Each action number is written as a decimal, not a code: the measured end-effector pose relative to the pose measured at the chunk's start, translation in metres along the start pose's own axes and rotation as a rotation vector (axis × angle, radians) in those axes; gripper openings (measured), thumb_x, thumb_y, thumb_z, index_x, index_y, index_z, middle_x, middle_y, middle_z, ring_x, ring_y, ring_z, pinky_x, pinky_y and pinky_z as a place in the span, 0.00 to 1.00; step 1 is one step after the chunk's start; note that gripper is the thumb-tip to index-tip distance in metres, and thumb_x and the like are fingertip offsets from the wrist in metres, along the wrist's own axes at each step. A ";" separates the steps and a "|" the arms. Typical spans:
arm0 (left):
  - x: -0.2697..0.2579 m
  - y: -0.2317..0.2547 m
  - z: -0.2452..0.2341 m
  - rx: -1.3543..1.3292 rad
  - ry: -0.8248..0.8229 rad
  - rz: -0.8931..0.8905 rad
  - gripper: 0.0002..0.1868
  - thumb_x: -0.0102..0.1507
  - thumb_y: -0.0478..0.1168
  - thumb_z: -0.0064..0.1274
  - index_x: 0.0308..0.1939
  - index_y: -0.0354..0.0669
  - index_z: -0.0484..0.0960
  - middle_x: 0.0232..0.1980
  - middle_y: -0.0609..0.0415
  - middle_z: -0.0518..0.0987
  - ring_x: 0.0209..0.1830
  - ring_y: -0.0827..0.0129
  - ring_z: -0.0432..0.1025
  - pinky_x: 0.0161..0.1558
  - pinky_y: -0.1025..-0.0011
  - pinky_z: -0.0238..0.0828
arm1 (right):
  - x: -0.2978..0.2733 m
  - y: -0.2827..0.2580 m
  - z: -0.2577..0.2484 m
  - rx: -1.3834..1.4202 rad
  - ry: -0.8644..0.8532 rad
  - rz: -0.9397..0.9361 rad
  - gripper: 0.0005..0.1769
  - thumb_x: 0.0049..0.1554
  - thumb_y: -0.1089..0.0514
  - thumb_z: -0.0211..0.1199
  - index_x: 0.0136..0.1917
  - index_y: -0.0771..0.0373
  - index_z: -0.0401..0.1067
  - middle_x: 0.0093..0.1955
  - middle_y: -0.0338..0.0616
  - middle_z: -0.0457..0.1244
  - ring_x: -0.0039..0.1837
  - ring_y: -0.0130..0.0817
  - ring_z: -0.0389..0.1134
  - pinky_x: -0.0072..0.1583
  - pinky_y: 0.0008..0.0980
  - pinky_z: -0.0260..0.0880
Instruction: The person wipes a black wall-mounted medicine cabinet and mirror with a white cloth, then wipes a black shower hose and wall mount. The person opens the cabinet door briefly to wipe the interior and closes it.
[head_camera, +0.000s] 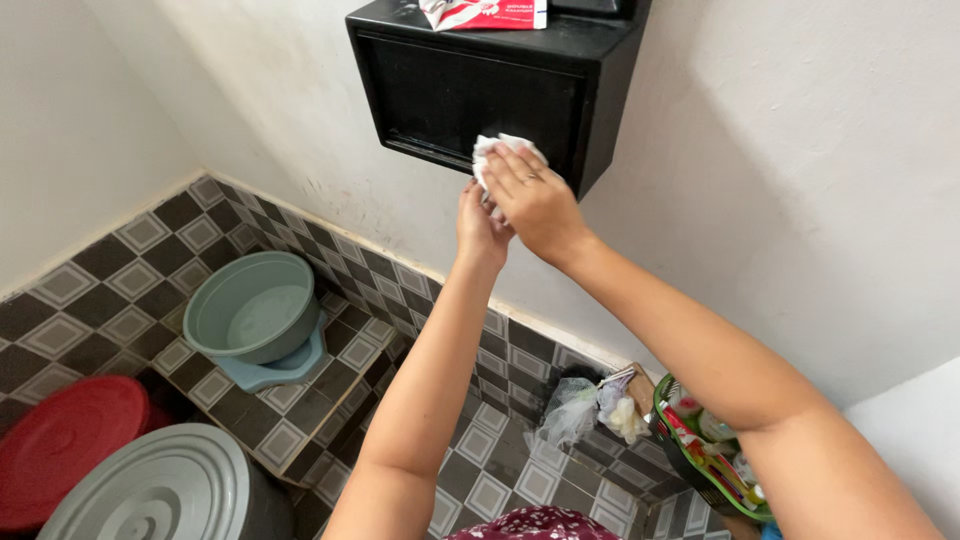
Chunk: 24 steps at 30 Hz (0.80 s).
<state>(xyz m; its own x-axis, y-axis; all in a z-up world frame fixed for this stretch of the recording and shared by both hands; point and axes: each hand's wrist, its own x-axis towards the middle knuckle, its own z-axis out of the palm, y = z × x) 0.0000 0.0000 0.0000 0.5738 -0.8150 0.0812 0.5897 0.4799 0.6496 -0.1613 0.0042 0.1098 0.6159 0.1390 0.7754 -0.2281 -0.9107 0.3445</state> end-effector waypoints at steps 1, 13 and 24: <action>-0.009 0.006 0.014 0.019 0.024 -0.025 0.41 0.60 0.59 0.57 0.71 0.56 0.55 0.72 0.42 0.63 0.70 0.46 0.62 0.60 0.43 0.69 | -0.001 -0.002 -0.012 -0.004 0.020 0.027 0.20 0.61 0.64 0.62 0.67 0.63 0.74 0.72 0.48 0.64 0.78 0.40 0.60 0.79 0.42 0.57; -0.047 0.017 0.076 0.031 0.057 -0.142 0.49 0.59 0.60 0.54 0.75 0.53 0.44 0.71 0.44 0.58 0.68 0.50 0.61 0.59 0.48 0.72 | 0.008 0.002 -0.082 0.051 0.142 0.019 0.23 0.61 0.67 0.59 0.69 0.63 0.73 0.76 0.47 0.61 0.81 0.42 0.55 0.80 0.43 0.56; -0.037 0.005 0.054 0.066 0.078 -0.008 0.47 0.58 0.46 0.58 0.74 0.58 0.45 0.65 0.52 0.68 0.63 0.62 0.68 0.54 0.57 0.72 | 0.093 0.019 0.027 -0.094 0.163 -0.115 0.17 0.66 0.62 0.56 0.66 0.69 0.74 0.78 0.46 0.60 0.82 0.37 0.52 0.81 0.40 0.46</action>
<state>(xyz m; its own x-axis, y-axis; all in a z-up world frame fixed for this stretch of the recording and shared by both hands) -0.0492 0.0146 0.0413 0.6132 -0.7897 0.0187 0.5571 0.4492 0.6984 -0.0878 -0.0107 0.1742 0.5135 0.3080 0.8009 -0.2376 -0.8458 0.4776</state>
